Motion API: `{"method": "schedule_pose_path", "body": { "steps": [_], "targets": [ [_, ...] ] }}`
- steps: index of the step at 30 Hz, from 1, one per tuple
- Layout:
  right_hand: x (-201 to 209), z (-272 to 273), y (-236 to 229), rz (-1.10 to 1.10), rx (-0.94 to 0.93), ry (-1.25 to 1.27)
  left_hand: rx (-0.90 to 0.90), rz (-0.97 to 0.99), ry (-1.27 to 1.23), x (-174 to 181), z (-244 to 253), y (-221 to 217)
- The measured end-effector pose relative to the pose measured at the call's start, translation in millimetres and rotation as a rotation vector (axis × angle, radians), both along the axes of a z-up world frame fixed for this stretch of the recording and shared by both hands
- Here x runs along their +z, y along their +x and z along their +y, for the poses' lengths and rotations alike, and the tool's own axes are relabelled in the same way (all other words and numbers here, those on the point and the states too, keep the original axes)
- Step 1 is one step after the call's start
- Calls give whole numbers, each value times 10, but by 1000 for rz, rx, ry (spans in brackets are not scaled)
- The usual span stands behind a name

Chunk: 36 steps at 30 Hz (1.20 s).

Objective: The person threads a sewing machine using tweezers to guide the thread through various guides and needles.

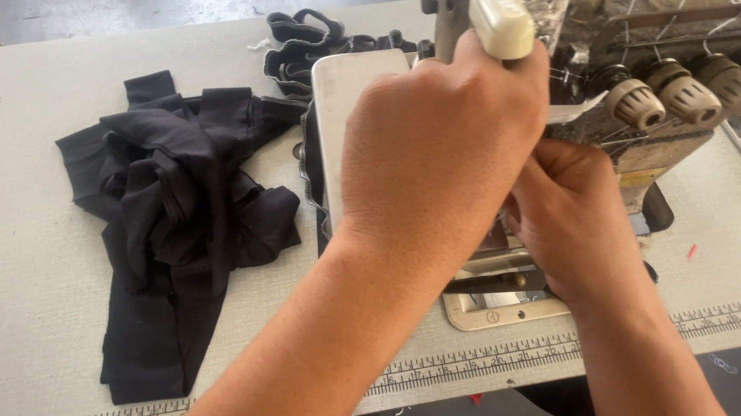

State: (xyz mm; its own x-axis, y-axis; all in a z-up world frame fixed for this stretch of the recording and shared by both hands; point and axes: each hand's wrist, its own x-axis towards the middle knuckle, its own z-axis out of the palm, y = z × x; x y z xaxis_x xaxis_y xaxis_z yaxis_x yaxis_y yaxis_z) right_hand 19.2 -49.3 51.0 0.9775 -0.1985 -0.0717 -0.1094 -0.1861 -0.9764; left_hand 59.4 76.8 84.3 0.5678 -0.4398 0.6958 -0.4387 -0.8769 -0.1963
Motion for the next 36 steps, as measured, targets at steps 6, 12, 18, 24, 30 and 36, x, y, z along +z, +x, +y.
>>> {"method": "schedule_pose_path", "body": {
  "steps": [6, 12, 18, 24, 30, 36],
  "targets": [
    [-82, 10, -15, -46, -13, -8, 1, 0, -42, -36, -19, 19],
    [-244, -33, -13, -142, -21, 112, -25, 61, 5, -4, 8, 19],
    [-307, -151, -24, -163, -71, 134, -17, -23, 33, -50, 49, 55],
    [-258, -150, -96, -142, -36, 92, -87, 1, -2, -5, 149, 29],
    [-593, -228, -331, -178, 60, 90, -308, 291, -277, -204, 382, -340],
    [-764, -139, -490, -285, 20, 7, -223, 217, -435, -600, 453, -587]
  ]
}}
